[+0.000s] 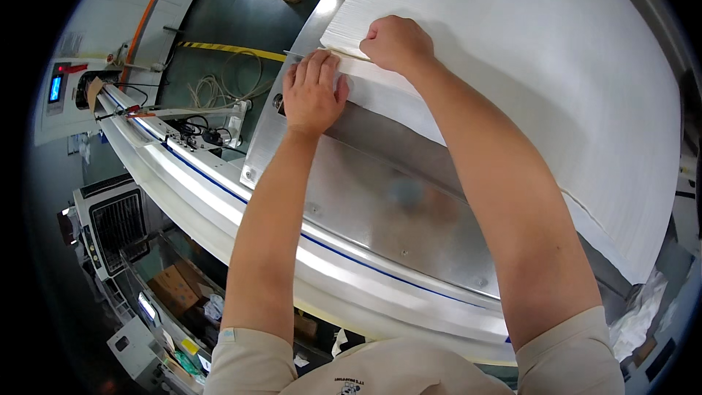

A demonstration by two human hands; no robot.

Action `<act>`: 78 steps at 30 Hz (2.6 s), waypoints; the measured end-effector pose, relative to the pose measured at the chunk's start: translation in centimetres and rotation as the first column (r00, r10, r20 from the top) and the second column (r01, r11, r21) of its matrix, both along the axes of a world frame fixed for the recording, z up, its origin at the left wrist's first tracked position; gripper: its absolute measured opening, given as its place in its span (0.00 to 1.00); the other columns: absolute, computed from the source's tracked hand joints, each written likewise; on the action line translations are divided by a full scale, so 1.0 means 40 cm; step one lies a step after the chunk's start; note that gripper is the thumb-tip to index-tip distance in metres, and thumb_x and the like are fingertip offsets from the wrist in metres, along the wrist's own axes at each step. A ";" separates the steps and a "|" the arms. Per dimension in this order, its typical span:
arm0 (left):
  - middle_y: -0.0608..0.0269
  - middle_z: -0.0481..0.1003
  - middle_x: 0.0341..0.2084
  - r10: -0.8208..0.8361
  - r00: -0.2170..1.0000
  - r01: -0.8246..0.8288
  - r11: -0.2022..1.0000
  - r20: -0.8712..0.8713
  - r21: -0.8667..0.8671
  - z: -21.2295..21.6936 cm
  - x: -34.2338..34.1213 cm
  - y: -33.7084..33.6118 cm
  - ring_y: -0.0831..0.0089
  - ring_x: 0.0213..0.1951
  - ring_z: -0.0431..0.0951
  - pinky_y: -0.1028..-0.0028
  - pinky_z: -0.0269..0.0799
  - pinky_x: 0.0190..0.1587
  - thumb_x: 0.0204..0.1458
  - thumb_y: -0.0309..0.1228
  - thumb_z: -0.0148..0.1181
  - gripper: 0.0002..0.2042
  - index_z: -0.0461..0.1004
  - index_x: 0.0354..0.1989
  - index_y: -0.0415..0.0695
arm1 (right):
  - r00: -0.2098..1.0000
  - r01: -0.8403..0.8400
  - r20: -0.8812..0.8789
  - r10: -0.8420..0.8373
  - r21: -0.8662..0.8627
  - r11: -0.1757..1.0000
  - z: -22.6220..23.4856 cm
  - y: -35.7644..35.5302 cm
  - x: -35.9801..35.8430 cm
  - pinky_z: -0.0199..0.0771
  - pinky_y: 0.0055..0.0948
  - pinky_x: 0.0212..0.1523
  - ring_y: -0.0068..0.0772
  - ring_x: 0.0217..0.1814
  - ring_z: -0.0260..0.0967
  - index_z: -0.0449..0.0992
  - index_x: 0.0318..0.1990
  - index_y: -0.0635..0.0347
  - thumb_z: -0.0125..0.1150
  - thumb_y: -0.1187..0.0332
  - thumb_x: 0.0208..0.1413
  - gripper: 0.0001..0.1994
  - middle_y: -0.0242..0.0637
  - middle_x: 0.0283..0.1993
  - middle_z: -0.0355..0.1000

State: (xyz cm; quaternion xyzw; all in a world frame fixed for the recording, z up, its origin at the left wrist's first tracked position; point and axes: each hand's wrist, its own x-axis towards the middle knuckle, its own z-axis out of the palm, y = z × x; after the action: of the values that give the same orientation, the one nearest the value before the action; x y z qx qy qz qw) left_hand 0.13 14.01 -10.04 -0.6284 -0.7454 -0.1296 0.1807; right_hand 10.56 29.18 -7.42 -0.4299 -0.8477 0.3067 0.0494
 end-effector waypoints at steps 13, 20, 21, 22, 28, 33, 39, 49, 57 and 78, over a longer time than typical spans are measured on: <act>0.59 0.71 0.45 -0.305 0.952 0.247 0.806 -0.020 -0.538 0.124 -0.071 0.013 0.62 0.50 0.69 0.61 0.58 0.57 0.40 0.28 0.59 0.24 0.66 0.50 0.45 | 0.959 0.235 0.061 -0.278 0.378 0.895 -0.029 -0.186 0.693 0.70 0.39 0.31 0.43 0.30 0.71 0.76 0.28 0.52 0.47 0.55 0.57 0.15 0.40 0.27 0.73; 0.55 0.73 0.39 -0.146 0.944 -0.200 0.457 -0.295 -0.867 0.146 0.043 0.150 0.62 0.46 0.72 0.61 0.62 0.51 0.44 0.28 0.55 0.16 0.71 0.45 0.47 | 0.640 0.435 0.497 -0.585 0.393 0.810 0.007 -0.135 1.510 0.66 0.46 0.47 0.40 0.39 0.73 0.80 0.26 0.56 0.34 0.47 0.61 0.29 0.47 0.29 0.75; 0.55 0.73 0.37 -0.177 0.910 -0.269 0.435 -0.374 -0.859 0.106 0.035 0.165 0.62 0.45 0.72 0.61 0.63 0.49 0.46 0.28 0.54 0.13 0.72 0.42 0.45 | 0.599 0.463 0.513 -0.615 0.404 0.789 0.023 -0.130 1.620 0.64 0.46 0.51 0.40 0.40 0.73 0.80 0.27 0.57 0.33 0.46 0.61 0.30 0.48 0.30 0.75; 0.56 0.73 0.36 -0.219 0.901 -0.215 0.525 -0.375 -0.823 0.068 -0.049 0.152 0.62 0.44 0.72 0.61 0.63 0.49 0.47 0.27 0.53 0.11 0.72 0.40 0.45 | 0.564 0.490 0.520 -0.641 0.414 0.767 0.026 -0.120 1.710 0.61 0.45 0.54 0.41 0.41 0.73 0.80 0.29 0.58 0.31 0.46 0.61 0.31 0.49 0.31 0.75; 0.54 0.73 0.38 -0.098 0.871 -0.359 0.544 -0.482 -0.758 -0.044 -0.153 0.160 0.58 0.39 0.74 0.62 0.69 0.41 0.54 0.24 0.47 0.09 0.72 0.41 0.41 | 0.350 0.455 0.684 -0.640 0.473 0.754 0.007 -0.065 2.087 0.51 0.43 0.63 0.42 0.47 0.71 0.79 0.34 0.59 0.28 0.47 0.61 0.31 0.46 0.37 0.75; 0.51 0.74 0.38 0.010 0.944 -0.249 0.680 -0.331 -0.690 -0.120 -0.290 0.123 0.55 0.41 0.74 0.62 0.70 0.43 0.52 0.21 0.47 0.12 0.71 0.45 0.41 | 0.292 0.346 0.802 -0.521 0.419 0.840 -0.012 -0.037 2.362 0.58 0.40 0.59 0.47 0.51 0.68 0.71 0.47 0.58 0.29 0.58 0.64 0.21 0.48 0.47 0.72; 0.52 0.73 0.39 -0.070 0.935 -0.200 0.703 -0.347 -0.683 -0.108 -0.323 0.105 0.54 0.41 0.74 0.60 0.70 0.43 0.52 0.22 0.48 0.10 0.72 0.42 0.41 | 0.331 0.465 0.869 -0.367 0.188 0.865 0.023 -0.033 2.473 0.69 0.37 0.51 0.45 0.49 0.70 0.70 0.50 0.55 0.44 0.65 0.57 0.15 0.43 0.48 0.72; 0.66 0.71 0.49 -0.087 0.843 -0.426 0.494 -0.531 -0.758 -0.026 -0.043 0.138 0.66 0.52 0.69 0.62 0.52 0.62 0.56 0.25 0.43 0.19 0.65 0.55 0.57 | 0.289 0.355 0.773 -0.565 0.462 0.813 0.071 -0.117 2.621 0.69 0.40 0.47 0.46 0.48 0.70 0.74 0.48 0.45 0.45 0.65 0.55 0.15 0.43 0.45 0.73; 0.59 0.74 0.43 0.088 0.882 -0.413 0.617 -0.463 -0.670 0.343 -0.045 0.036 0.56 0.46 0.72 0.60 0.60 0.56 0.54 0.29 0.44 0.15 0.72 0.48 0.54 | 0.504 0.412 0.724 -0.471 0.278 0.868 0.319 -0.142 2.649 0.65 0.42 0.49 0.52 0.48 0.67 0.72 0.49 0.56 0.49 0.76 0.45 0.19 0.49 0.45 0.71; 0.60 0.77 0.38 -0.431 0.850 -0.453 -0.309 -0.301 -0.836 0.136 0.103 -0.542 0.62 0.43 0.76 0.63 0.73 0.41 0.45 0.27 0.56 0.09 0.79 0.34 0.47 | 0.182 0.265 0.957 0.224 -0.267 0.926 0.162 -0.730 2.538 0.70 0.41 0.45 0.44 0.44 0.70 0.77 0.34 0.56 0.49 0.69 0.51 0.09 0.40 0.38 0.74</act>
State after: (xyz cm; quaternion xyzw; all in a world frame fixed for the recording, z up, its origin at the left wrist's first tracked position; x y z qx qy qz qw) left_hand 4.27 -7.66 -4.62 -0.5010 -0.4498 0.7092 -0.2094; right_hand 112.06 -0.01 -0.92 -0.5374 -0.5980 0.1150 -0.5834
